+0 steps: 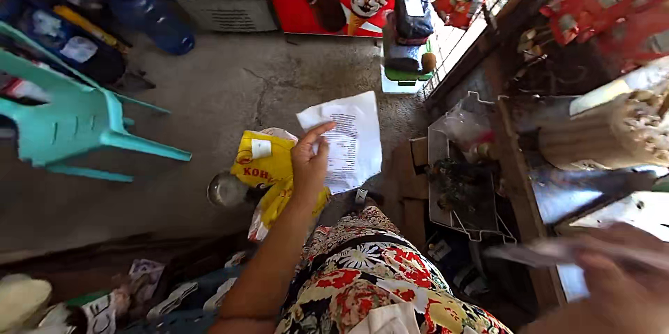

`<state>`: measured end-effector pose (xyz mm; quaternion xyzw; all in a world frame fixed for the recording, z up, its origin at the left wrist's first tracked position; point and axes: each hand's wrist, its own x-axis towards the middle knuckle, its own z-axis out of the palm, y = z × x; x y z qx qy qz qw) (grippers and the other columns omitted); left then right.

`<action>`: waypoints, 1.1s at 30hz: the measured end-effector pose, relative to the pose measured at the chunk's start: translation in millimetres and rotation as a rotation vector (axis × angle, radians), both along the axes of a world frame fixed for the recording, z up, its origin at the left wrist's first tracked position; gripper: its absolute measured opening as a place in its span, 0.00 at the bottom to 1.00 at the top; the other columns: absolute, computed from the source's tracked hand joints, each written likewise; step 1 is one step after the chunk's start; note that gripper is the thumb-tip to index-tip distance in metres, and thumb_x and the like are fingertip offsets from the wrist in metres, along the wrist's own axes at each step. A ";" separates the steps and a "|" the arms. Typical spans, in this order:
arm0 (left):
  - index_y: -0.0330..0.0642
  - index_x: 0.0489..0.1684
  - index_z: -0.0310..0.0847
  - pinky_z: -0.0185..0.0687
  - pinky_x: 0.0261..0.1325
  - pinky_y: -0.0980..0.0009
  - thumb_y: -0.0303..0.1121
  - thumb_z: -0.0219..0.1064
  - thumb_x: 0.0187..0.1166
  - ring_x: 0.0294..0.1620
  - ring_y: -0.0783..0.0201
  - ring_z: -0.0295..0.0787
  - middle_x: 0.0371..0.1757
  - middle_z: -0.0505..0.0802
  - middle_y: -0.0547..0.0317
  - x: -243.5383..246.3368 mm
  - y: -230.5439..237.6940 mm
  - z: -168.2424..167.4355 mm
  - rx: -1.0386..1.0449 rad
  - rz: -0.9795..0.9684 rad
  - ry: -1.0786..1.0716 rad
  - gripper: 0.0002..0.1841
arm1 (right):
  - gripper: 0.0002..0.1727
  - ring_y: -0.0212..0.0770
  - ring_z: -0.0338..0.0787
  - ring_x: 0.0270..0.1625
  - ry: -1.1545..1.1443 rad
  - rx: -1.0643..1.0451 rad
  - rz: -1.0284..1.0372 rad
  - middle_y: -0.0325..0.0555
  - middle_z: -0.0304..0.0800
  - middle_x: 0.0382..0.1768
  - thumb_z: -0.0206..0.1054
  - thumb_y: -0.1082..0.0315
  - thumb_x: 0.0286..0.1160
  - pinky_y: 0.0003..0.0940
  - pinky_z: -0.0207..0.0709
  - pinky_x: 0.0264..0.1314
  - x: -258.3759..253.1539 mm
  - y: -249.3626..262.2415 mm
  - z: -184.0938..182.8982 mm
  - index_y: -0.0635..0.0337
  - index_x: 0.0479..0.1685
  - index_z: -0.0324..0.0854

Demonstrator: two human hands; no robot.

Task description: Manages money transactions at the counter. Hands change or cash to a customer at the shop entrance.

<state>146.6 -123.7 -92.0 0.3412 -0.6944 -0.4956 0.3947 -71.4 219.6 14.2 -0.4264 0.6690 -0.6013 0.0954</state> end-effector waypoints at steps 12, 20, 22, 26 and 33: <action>0.29 0.51 0.83 0.83 0.62 0.70 0.39 0.50 0.91 0.52 0.75 0.87 0.46 0.91 0.59 -45.1 -44.4 -10.2 0.485 0.051 0.196 0.20 | 0.25 0.33 0.95 0.50 -0.091 0.403 0.492 0.47 0.96 0.46 0.74 0.61 0.75 0.35 0.89 0.60 13.1 -346.6 -93.5 0.70 0.64 0.80; 0.35 0.36 0.86 0.86 0.45 0.71 0.34 0.61 0.88 0.33 0.74 0.88 0.29 0.90 0.64 -129.2 -174.6 -28.5 0.621 0.328 0.213 0.13 | 0.14 0.43 0.86 0.34 0.327 0.321 0.500 0.56 0.89 0.39 0.64 0.66 0.82 0.37 0.83 0.38 -80.2 -496.9 -106.2 0.68 0.48 0.91; 0.35 0.35 0.86 0.86 0.43 0.73 0.32 0.63 0.87 0.32 0.75 0.88 0.28 0.90 0.65 -141.9 -206.7 -30.1 0.598 0.389 0.257 0.12 | 0.14 0.33 0.84 0.31 0.309 0.288 0.537 0.51 0.89 0.37 0.63 0.66 0.83 0.27 0.80 0.34 -110.3 -534.7 -106.6 0.68 0.47 0.91; 0.34 0.38 0.87 0.88 0.46 0.72 0.31 0.64 0.86 0.34 0.74 0.90 0.31 0.92 0.64 -128.2 -259.6 -33.8 0.506 0.600 0.278 0.11 | 0.15 0.21 0.87 0.36 0.029 0.368 0.635 0.41 0.91 0.41 0.61 0.66 0.86 0.20 0.83 0.43 -146.8 -606.9 -96.0 0.72 0.54 0.83; 0.34 0.36 0.86 0.86 0.42 0.73 0.31 0.64 0.86 0.31 0.75 0.88 0.28 0.91 0.64 -53.8 -353.9 -40.2 0.442 1.036 0.224 0.11 | 0.08 0.16 0.69 0.17 -0.256 0.450 0.758 0.23 0.79 0.21 0.58 0.66 0.87 0.14 0.66 0.21 -168.3 -741.7 -120.1 0.58 0.46 0.81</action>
